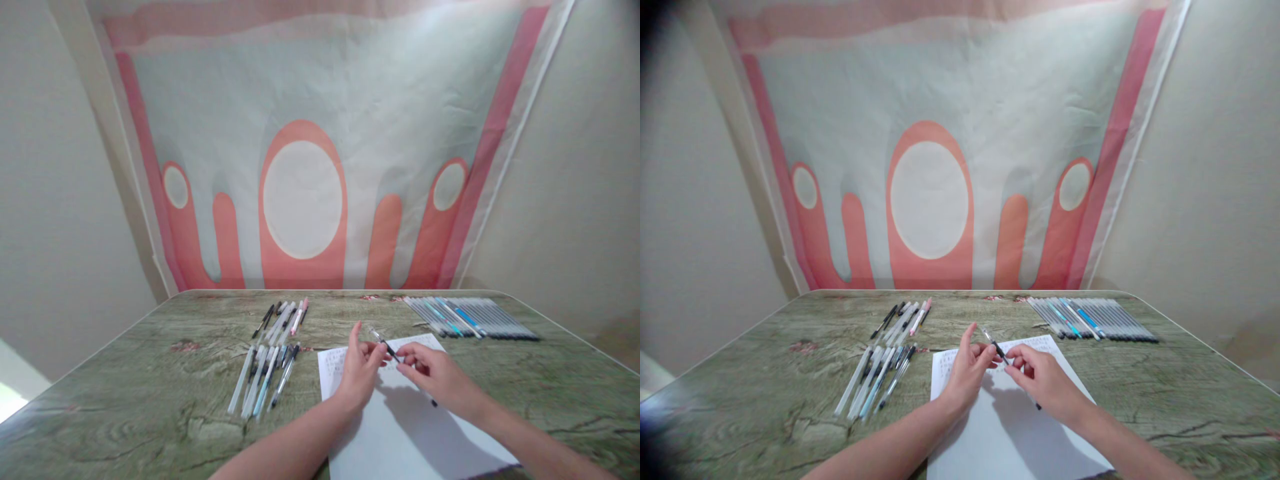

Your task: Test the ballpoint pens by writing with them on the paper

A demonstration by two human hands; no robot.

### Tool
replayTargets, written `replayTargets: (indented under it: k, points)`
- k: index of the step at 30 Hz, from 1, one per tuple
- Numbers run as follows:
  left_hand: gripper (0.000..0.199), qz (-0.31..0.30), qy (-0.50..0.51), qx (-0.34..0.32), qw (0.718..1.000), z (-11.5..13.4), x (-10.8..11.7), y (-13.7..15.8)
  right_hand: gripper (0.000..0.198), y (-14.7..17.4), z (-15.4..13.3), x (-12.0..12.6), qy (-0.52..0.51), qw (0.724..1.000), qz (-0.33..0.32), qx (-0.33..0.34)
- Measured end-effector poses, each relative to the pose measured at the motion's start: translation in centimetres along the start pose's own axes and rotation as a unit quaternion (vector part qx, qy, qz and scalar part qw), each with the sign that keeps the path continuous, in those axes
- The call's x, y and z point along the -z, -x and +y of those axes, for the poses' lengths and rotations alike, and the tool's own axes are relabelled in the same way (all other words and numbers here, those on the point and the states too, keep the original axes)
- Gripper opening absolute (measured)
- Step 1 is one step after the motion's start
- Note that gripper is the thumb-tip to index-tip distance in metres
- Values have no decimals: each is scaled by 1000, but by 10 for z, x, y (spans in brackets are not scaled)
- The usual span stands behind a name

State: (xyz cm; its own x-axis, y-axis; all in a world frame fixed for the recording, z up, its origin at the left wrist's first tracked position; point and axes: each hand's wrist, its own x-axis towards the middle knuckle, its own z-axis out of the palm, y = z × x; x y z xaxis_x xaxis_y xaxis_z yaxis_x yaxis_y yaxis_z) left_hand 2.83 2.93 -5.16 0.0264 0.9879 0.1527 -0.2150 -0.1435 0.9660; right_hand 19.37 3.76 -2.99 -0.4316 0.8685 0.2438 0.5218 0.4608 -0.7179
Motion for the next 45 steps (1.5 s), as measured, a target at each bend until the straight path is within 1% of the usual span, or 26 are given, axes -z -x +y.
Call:
replayTargets:
  k: [2, 3, 4, 5, 7, 9, 10, 12, 15, 19, 27, 33, 36, 39, 42, 43, 45]
  points:
    - [56, -40, -65, -11, 997, 0, 1, 4, 26, -18, 17, 11, 54, 998, 15, -17]
    - [49, -70, -116, -25, 990, 0, 1, 7, 25, -29, 26, 18, 96, 995, 32, -25]
    - [43, -104, -174, -45, 978, 1, 2, 10, 23, -41, 36, 24, 140, 988, 50, -36]
    - [37, -139, -233, -69, 960, 3, 2, 14, 22, -52, 45, 30, 184, 979, 70, -48]
    - [31, -204, -331, -121, 913, 7, 2, 21, 19, -73, 62, 39, 269, 957, 83, -74]
    - [28, -260, -395, -165, 865, 11, 2, 26, 18, -87, 75, 41, 353, 925, 92, -103]
    - [28, -279, -418, -180, 846, 13, 1, 27, 18, -91, 80, 41, 386, 910, 93, -116]
    - [27, -298, -449, -197, 819, 16, 1, 29, 17, -96, 88, 39, 426, 890, 92, -137]
    - [27, -302, -472, -204, 802, 17, 1, 29, 17, -97, 97, 36, 436, 880, 90, -163]
    - [26, -304, -481, -214, 794, 18, 1, 29, 18, -93, 105, 37, 441, 874, 92, -181]
    - [24, -306, -493, -233, 780, 18, 0, 30, 24, -89, 114, 36, 465, 861, 105, -177]
    - [21, -313, -510, -241, 764, 18, 0, 29, 26, -89, 119, 35, 481, 852, 91, -186]
    - [20, -322, -520, -244, 752, 18, 0, 29, 28, -89, 119, 36, 480, 852, 84, -189]
    - [24, -327, -535, -241, 741, 21, 0, 29, 30, -88, 113, 37, 484, 851, 87, -183]
    - [30, -303, -574, -216, 729, 32, 1, 25, 32, -87, 99, 35, 485, 852, 95, -171]
    - [31, -288, -596, -196, 723, 39, 3, 22, 32, -87, 92, 34, 483, 855, 94, -164]
    - [32, -248, -647, -133, 708, 58, 10, 14, 30, -87, 77, 29, 473, 865, 86, -146]
